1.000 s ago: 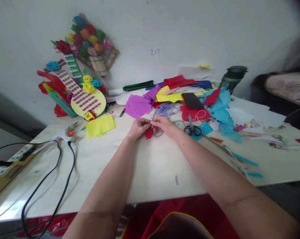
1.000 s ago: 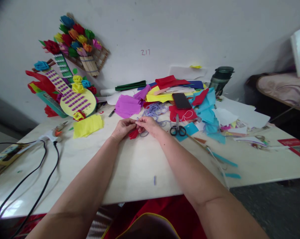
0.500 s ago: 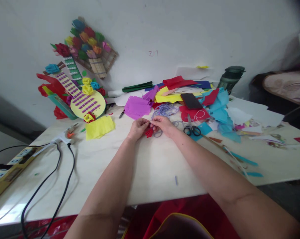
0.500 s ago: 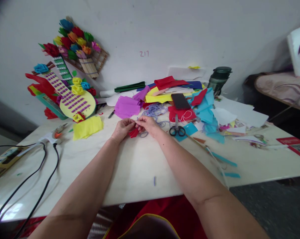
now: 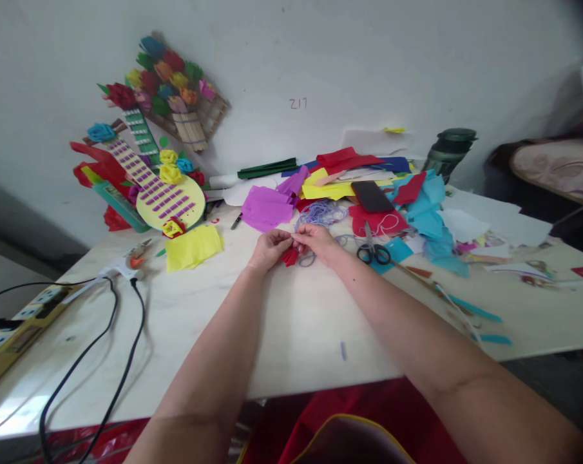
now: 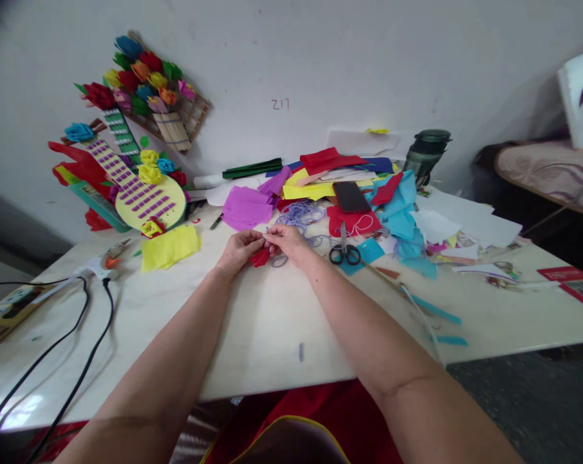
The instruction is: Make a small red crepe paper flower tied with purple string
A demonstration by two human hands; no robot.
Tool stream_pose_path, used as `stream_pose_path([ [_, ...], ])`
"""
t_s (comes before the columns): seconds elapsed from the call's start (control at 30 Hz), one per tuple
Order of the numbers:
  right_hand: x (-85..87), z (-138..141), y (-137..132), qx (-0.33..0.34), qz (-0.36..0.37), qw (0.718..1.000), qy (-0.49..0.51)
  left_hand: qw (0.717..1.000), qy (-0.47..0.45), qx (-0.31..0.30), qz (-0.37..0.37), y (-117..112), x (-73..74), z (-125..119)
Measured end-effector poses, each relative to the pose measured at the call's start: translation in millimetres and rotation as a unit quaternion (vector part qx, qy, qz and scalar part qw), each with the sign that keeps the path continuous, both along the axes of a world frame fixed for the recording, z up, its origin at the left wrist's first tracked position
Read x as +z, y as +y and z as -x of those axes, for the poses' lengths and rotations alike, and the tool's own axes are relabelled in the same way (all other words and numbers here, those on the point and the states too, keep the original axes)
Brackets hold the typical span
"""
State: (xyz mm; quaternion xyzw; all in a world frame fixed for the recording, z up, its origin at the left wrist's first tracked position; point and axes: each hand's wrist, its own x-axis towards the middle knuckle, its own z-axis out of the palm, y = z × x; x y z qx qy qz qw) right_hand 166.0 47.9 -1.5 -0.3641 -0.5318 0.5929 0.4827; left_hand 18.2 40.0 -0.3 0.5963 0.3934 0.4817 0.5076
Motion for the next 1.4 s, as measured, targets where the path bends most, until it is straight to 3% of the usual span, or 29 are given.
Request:
stream_pose_path([
  [0.23, -3.7, -0.2, 2.1, 0.003, -0.006, 1.0, -0.005, 0.999, 0.031, 0.03, -0.008, 1.9, -2.7, 0.8],
  [0.47, -2.6, 0.3, 2.7, -0.003, -0.005, 1.0, 0.006, 0.999, -0.027, 0.006, 0.023, 1.0, -2.7, 0.9],
  [0.6, -1.4, 0.7, 1.6, -0.018, -0.006, 1.0, -0.011, 0.997, -0.056, -0.046, 0.018, -0.2, -2.2, 1.9],
  [0.97, -1.4, 2.3, -0.8, -0.013, -0.069, 0.997, -0.017, 0.994, 0.071, -0.074, -0.031, -7.3, 9.3, 2.4],
  [1.07, 1.1, 0.8, -2.4, -0.011, -0.084, 0.996, -0.017, 0.99, 0.11, -0.065, -0.065, -5.7, 9.8, 4.1],
  [1.27, 4.8, 0.1, -5.2, -0.007, -0.085, 0.996, -0.027, 0.954, 0.224, 0.021, -0.198, 0.8, 6.0, 7.1],
  [1.4, 3.8, 3.3, -6.2, 0.012, -0.078, 0.997, 0.013, 0.933, 0.256, 0.022, -0.251, 2.5, 5.8, 8.1],
])
